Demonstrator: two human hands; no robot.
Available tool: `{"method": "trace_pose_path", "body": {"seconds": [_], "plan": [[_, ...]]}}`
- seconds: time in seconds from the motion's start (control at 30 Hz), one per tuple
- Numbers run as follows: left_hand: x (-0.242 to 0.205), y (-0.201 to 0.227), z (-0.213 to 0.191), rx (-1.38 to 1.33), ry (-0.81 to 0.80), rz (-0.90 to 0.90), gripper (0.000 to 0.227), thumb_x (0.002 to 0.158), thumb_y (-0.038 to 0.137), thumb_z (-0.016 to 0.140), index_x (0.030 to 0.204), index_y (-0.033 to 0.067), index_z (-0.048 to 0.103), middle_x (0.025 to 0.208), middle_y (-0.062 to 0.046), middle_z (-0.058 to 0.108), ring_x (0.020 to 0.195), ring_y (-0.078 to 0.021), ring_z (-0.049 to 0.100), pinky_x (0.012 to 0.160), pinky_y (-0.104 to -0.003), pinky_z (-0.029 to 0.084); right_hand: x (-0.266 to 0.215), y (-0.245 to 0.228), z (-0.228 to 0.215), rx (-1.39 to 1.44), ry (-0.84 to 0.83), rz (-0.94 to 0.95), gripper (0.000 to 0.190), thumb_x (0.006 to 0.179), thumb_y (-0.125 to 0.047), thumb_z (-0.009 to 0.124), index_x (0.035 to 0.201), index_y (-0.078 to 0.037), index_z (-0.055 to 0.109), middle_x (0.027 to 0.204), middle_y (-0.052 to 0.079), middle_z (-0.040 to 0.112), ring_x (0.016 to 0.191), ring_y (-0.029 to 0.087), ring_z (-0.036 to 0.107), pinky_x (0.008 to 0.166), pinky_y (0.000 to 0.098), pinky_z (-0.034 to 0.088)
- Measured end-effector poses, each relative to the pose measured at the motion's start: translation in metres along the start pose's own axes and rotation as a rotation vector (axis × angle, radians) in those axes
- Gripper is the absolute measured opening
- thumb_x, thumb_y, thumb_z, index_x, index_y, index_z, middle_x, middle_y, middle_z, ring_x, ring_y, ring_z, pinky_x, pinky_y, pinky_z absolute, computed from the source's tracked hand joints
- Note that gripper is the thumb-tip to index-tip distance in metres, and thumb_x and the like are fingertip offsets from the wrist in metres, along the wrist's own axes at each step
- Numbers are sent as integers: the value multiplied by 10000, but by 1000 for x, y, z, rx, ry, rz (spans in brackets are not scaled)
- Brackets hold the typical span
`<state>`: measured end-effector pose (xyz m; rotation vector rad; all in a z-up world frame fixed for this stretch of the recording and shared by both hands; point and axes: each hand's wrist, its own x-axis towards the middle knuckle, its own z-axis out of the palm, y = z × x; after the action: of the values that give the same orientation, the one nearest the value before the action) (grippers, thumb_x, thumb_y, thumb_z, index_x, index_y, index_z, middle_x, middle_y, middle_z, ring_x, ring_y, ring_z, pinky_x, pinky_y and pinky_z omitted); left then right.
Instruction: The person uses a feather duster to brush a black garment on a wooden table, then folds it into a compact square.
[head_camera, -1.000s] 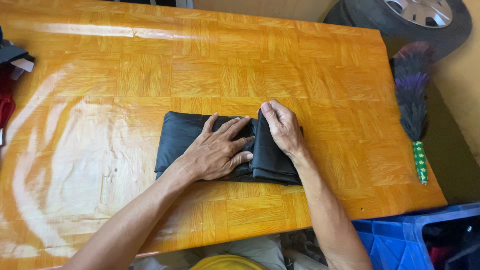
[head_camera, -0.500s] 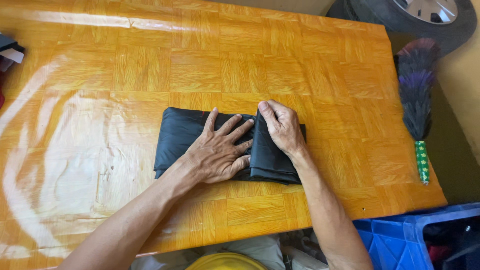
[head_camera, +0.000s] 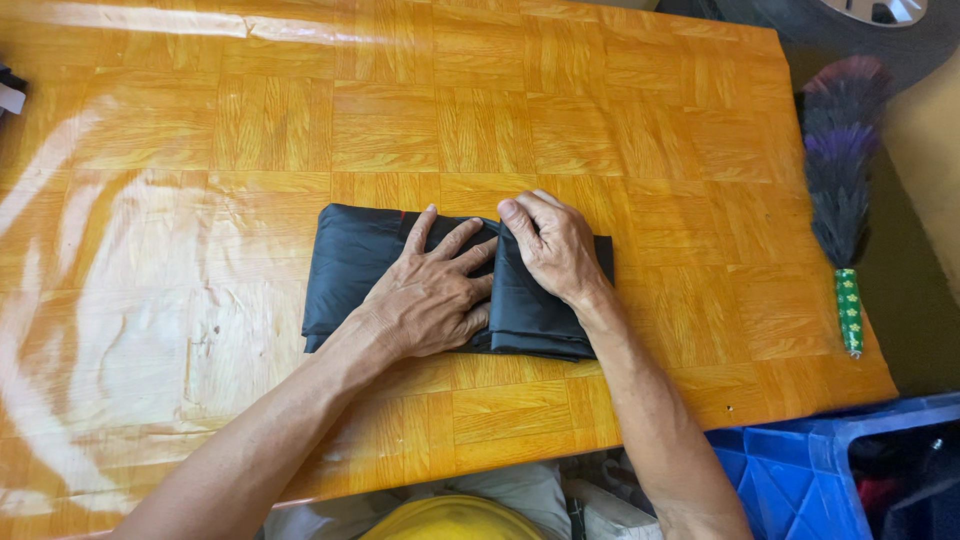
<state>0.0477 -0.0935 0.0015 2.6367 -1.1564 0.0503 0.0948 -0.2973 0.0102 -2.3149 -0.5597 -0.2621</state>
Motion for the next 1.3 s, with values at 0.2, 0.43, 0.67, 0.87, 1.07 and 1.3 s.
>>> {"method": "trace_pose_path", "body": {"seconds": [0.2,0.43,0.67,0.87,1.07,1.3], "plan": [[1,-1,5,32,-10,17,601,973,582,358,1445,243,514,1545,-107,425,1519,-408,255,1175,-737,73,-1,0,2,-49,17,-28,407,1101,-383,512,826,-90,579,795,163,533,840,392,626,759,451,511],[-6,-2,5,70,92,157,474,1013,513,369,1253,201,633,1466,-145,498,1498,-427,309,1164,-761,111,0,-4,3,-59,10,1,362,1080,-426,535,930,-112,633,832,162,588,889,388,662,791,460,536],[-6,-7,8,-54,163,180,422,1043,436,343,1157,201,675,1378,-108,593,1481,-366,378,1183,-713,129,-2,-4,2,21,15,73,347,1088,-414,516,1021,-91,626,882,195,634,924,410,677,820,496,534],[-3,-8,13,-33,209,164,293,968,397,519,1072,208,718,1344,-91,627,1456,-353,429,1169,-711,185,-2,-6,0,60,17,81,298,1077,-385,544,1057,-98,619,882,188,663,915,399,695,828,490,546],[-10,-8,6,-126,321,284,266,1019,424,542,1035,224,716,1184,-29,696,1364,-312,536,1170,-657,251,-4,5,3,146,45,102,255,1083,-354,530,1043,-111,597,841,138,649,853,300,685,804,453,550],[-7,-8,6,-93,275,340,299,978,432,555,829,199,670,1110,-32,687,1359,-308,535,1176,-643,260,-1,9,6,97,41,27,231,1097,-286,485,983,-114,589,776,119,582,781,290,647,743,426,553]]}}
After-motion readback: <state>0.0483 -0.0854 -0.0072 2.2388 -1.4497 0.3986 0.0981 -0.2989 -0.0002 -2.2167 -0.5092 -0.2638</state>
